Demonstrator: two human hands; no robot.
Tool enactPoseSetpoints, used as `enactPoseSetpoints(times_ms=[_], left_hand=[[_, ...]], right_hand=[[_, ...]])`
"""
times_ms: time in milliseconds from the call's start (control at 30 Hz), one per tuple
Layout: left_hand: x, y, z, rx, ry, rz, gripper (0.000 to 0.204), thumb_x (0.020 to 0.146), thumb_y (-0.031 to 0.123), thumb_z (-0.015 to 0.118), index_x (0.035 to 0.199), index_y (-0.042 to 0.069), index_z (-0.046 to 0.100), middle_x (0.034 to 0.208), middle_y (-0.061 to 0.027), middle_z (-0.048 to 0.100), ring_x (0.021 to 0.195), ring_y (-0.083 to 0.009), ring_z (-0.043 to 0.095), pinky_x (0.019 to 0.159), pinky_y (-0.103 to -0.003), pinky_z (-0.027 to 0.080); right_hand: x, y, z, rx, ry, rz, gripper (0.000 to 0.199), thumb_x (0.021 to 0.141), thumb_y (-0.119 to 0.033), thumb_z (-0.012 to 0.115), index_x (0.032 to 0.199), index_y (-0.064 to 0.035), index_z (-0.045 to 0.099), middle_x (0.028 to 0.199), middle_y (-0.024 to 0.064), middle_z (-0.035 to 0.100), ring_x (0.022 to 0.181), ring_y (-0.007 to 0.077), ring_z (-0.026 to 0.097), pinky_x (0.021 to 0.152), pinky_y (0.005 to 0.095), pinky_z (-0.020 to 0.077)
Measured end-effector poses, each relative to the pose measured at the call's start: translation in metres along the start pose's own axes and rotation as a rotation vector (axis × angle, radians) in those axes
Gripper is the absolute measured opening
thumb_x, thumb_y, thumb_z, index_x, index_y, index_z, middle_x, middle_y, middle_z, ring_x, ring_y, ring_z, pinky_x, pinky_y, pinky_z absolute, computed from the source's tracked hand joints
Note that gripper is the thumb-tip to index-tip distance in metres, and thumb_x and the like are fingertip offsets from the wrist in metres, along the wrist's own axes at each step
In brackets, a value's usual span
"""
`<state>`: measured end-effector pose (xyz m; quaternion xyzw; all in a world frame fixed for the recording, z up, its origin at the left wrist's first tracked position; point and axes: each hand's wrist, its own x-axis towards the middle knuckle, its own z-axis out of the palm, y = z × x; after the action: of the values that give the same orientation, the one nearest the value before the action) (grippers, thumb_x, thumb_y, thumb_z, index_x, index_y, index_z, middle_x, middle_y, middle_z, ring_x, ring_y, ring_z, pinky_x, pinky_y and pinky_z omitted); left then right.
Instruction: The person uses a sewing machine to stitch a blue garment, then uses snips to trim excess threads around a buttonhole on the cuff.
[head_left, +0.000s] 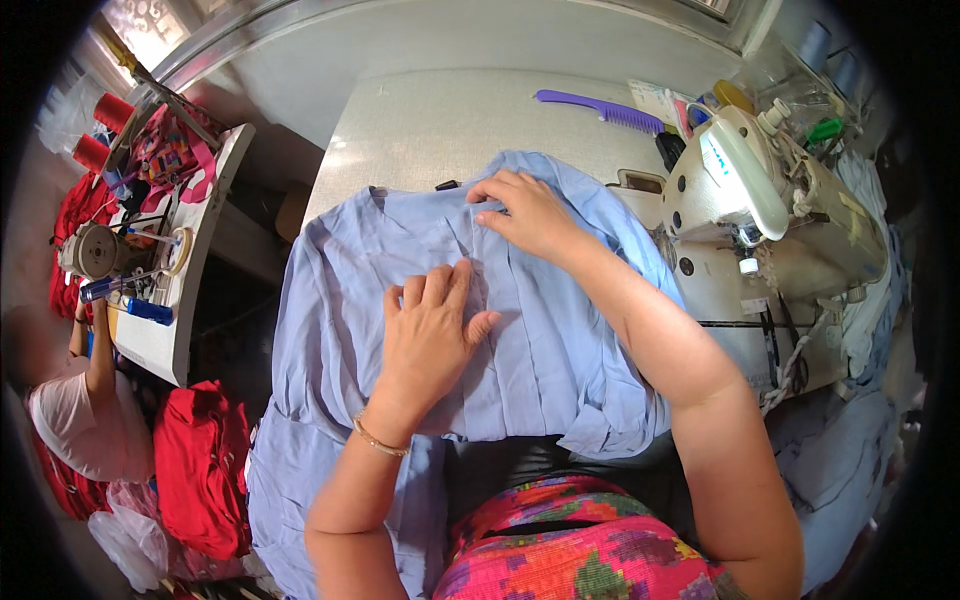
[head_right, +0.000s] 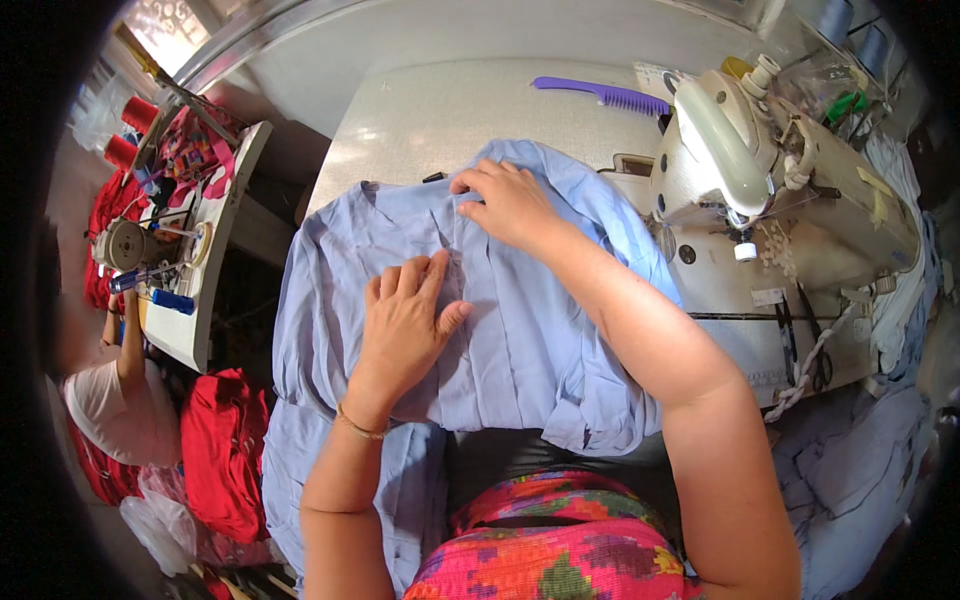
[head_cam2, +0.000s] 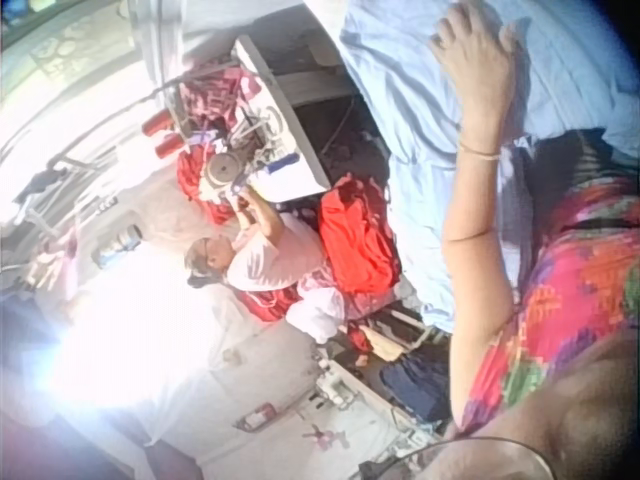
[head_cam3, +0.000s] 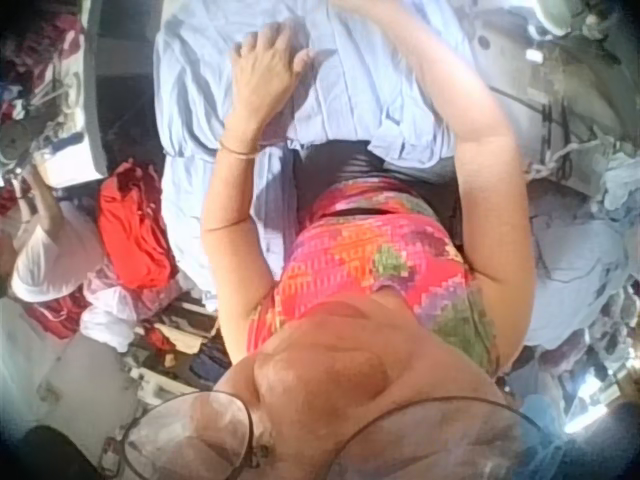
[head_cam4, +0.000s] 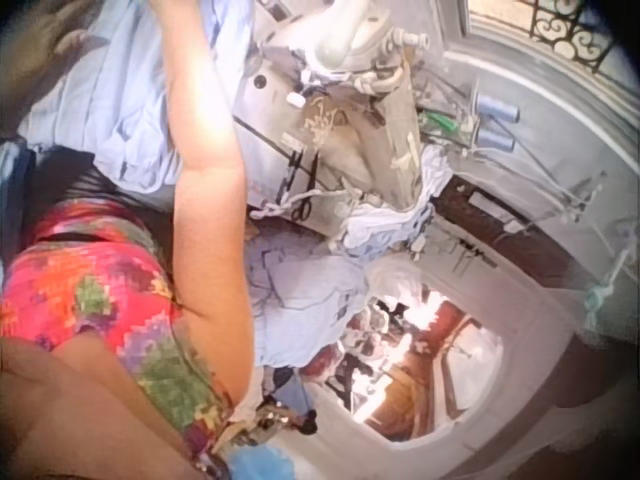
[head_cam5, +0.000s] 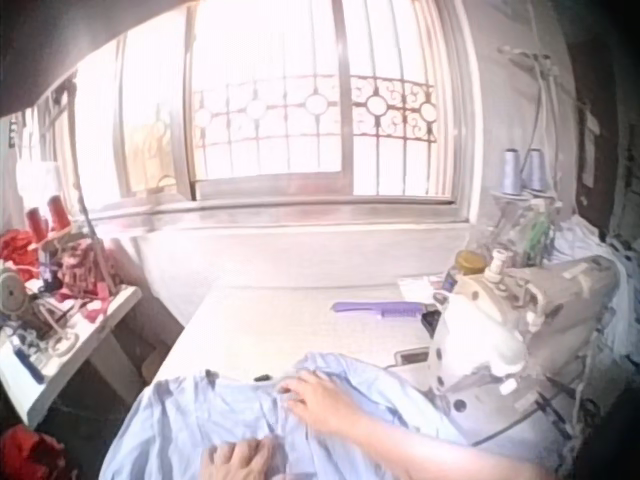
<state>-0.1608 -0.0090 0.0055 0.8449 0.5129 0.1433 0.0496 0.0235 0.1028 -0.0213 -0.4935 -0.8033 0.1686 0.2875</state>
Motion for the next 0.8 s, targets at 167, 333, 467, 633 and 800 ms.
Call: enactPoseSetpoints(times_ms=[167, 333, 467, 633, 800], left_hand=[[0.016, -0.012, -0.001, -0.028, -0.019, 0.019, 0.061, 0.09, 0.051, 0.046, 0.127, 0.002, 0.049, 0.122, -0.0135, 0.05, 0.109, -0.0298, 0.047, 0.096, -0.043, 0.033], [0.022, -0.025, 0.01, 0.013, 0.029, 0.049, 0.064, 0.091, 0.052, 0.045, 0.132, 0.002, 0.045, 0.139, -0.0165, 0.04, 0.129, -0.0332, 0.035, 0.108, -0.048, 0.023], [0.021, -0.028, 0.022, -0.063, 0.049, 0.043, 0.067, 0.091, 0.053, 0.044, 0.133, 0.001, 0.042, 0.141, -0.019, 0.039, 0.132, -0.0363, 0.033, 0.107, -0.053, 0.023], [0.022, -0.025, 0.021, -0.001, 0.004, 0.008, 0.068, 0.092, 0.053, 0.042, 0.136, 0.002, 0.04, 0.144, -0.0188, 0.034, 0.135, -0.0333, 0.028, 0.11, -0.051, 0.018], [0.02, -0.028, 0.019, 0.004, 0.014, -0.008, 0.065, 0.091, 0.05, 0.046, 0.135, 0.002, 0.04, 0.143, -0.0189, 0.035, 0.135, -0.0339, 0.029, 0.11, -0.051, 0.018]], right_hand=[[0.006, -0.001, -0.006, 0.083, -0.037, 0.041, 0.017, 0.079, -0.021, 0.065, 0.093, -0.0103, 0.064, 0.099, 0.0071, 0.065, 0.097, 0.0266, 0.059, 0.086, 0.0389, 0.0439], [0.012, -0.001, -0.005, 0.152, -0.024, 0.04, 0.016, 0.078, -0.018, 0.066, 0.087, -0.0049, 0.065, 0.088, 0.0106, 0.064, 0.083, 0.0246, 0.062, 0.073, 0.0357, 0.0482], [0.016, -0.002, -0.001, 0.137, 0.002, 0.077, 0.015, 0.078, -0.019, 0.066, 0.085, -0.0053, 0.065, 0.089, 0.0098, 0.064, 0.084, 0.0239, 0.062, 0.074, 0.0357, 0.0478], [0.012, -0.001, 0.007, 0.141, 0.112, 0.062, 0.012, 0.079, -0.022, 0.065, 0.083, -0.0106, 0.066, 0.085, 0.0057, 0.063, 0.087, 0.0249, 0.059, 0.079, 0.0389, 0.0426], [0.01, -0.005, 0.009, 0.088, 0.118, 0.029, 0.011, 0.081, -0.022, 0.063, 0.084, -0.0115, 0.066, 0.086, 0.0043, 0.062, 0.088, 0.0248, 0.058, 0.079, 0.0386, 0.0415]])
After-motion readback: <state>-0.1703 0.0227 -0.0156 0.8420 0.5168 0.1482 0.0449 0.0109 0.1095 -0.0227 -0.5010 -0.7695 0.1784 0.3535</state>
